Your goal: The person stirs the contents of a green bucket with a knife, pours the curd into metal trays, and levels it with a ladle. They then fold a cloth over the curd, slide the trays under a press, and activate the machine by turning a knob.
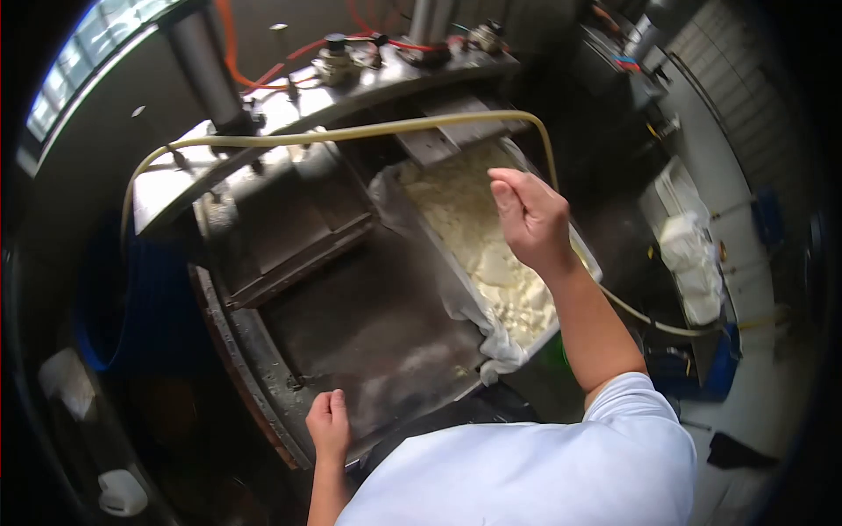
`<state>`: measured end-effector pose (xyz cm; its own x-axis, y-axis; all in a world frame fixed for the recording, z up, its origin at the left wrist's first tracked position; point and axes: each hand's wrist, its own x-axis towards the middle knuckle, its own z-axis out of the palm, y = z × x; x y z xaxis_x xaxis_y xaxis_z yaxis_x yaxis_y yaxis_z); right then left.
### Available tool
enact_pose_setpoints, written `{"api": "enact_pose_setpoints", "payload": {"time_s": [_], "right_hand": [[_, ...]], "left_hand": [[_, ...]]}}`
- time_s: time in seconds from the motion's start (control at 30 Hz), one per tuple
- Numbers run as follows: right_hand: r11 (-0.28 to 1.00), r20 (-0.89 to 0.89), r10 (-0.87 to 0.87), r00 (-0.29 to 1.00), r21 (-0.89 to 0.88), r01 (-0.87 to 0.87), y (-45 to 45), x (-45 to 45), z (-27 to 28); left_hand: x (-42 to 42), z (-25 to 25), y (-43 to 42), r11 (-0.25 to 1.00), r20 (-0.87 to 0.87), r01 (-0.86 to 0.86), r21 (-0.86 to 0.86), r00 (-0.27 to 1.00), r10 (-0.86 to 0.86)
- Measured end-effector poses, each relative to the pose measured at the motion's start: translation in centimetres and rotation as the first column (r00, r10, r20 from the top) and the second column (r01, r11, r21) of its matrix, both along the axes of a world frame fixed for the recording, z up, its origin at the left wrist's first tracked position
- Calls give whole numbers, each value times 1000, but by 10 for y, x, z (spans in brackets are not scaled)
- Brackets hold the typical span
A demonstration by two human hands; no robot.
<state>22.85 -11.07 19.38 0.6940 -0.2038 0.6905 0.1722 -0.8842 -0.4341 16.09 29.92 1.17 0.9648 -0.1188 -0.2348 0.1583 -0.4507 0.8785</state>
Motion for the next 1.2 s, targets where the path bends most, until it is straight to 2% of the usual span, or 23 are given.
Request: {"api": "enact_pose_setpoints", "payload": {"time_s": [0.03, 0.07, 0.13, 0.17, 0.23, 0.3, 0.33, 0.47, 0.53, 0.57, 0.63, 0.67, 0.73, 0.8, 0.87, 0.93, 1.0, 1.03, 1.1, 1.13, 1.2], "right_hand": [[995, 35, -89, 995, -32, 90, -20, -35, -13], [973, -79, -228, 970, 0, 229, -39, -73, -18], [887, -97, -460, 883, 4, 462, -92, -139, -38], [826, -169, -556, 814, -3, 564, -123, -174, -49], [690, -294, -684, 667, 37, 723, -172, -227, -70], [620, -442, -700, 561, 14, 784, -213, -268, -98], [593, -539, -678, 500, 1, 805, -227, -282, -113], [621, -644, -548, 534, 115, 776, -270, -310, -179], [609, -651, -472, 595, 247, 754, -289, -316, -207], [627, -655, -445, 611, 260, 735, -297, -317, -221], [596, -618, -362, 698, 423, 683, -307, -318, -248], [624, -600, -349, 720, 424, 656, -303, -317, -247], [674, -534, -323, 782, 450, 586, -273, -310, -211], [729, -576, -198, 793, 455, 512, -246, -309, -185], [729, -601, 2, 799, 548, 410, -210, -313, -162], [673, -599, 187, 779, 655, 343, -182, -323, -164], [400, -516, 421, 746, 843, 358, -163, -330, -173], [410, -511, 437, 740, 846, 342, -161, -331, -172], [46, -266, 721, 640, 940, 338, -160, -332, -169], [54, -270, 727, 631, 939, 340, -162, -331, -169], [113, -224, 588, 777, 974, 196, -157, -331, -174]], "left_hand": [[-1, -4, 2, 999, 8, 30, 11, 1000, -31], [0, -9, 0, 997, 21, 70, 15, 997, -70], [1, -8, -12, 989, 57, 147, 20, 987, -148], [0, -14, -16, 987, 16, 162, -17, 987, -161], [3, -8, -37, 975, 73, 222, 23, 972, -223], [2, 0, -55, 966, 124, 252, 61, 958, -258], [0, 3, -67, 964, 142, 256, 74, 954, -264], [-20, 28, -123, 944, 216, 302, 136, 921, -326], [-41, 43, -153, 940, 229, 288, 185, 917, -326], [-52, 49, -168, 925, 199, 307, 222, 915, -351], [-71, 54, -193, 897, 152, 322, 303, 913, -379], [-79, 53, -206, 903, 153, 291, 315, 924, -351], [-94, 52, -230, 875, 165, 348, 336, 893, -418], [-108, 61, -251, 875, 138, 317, 365, 911, -388], [-116, 65, -266, 865, 63, 376, 333, 906, -419], [-123, 66, -275, 888, 77, 330, 320, 925, -371], [-128, 70, -281, 900, 92, 312, 305, 931, -354], [-130, 72, -284, 903, 81, 316, 290, 932, -352], [-132, 75, -286, 900, 53, 338, 277, 929, -366], [-133, 73, -287, 905, 53, 328, 272, 934, -354], [-134, 65, -283, 904, 83, 319, 284, 932, -354]]}}
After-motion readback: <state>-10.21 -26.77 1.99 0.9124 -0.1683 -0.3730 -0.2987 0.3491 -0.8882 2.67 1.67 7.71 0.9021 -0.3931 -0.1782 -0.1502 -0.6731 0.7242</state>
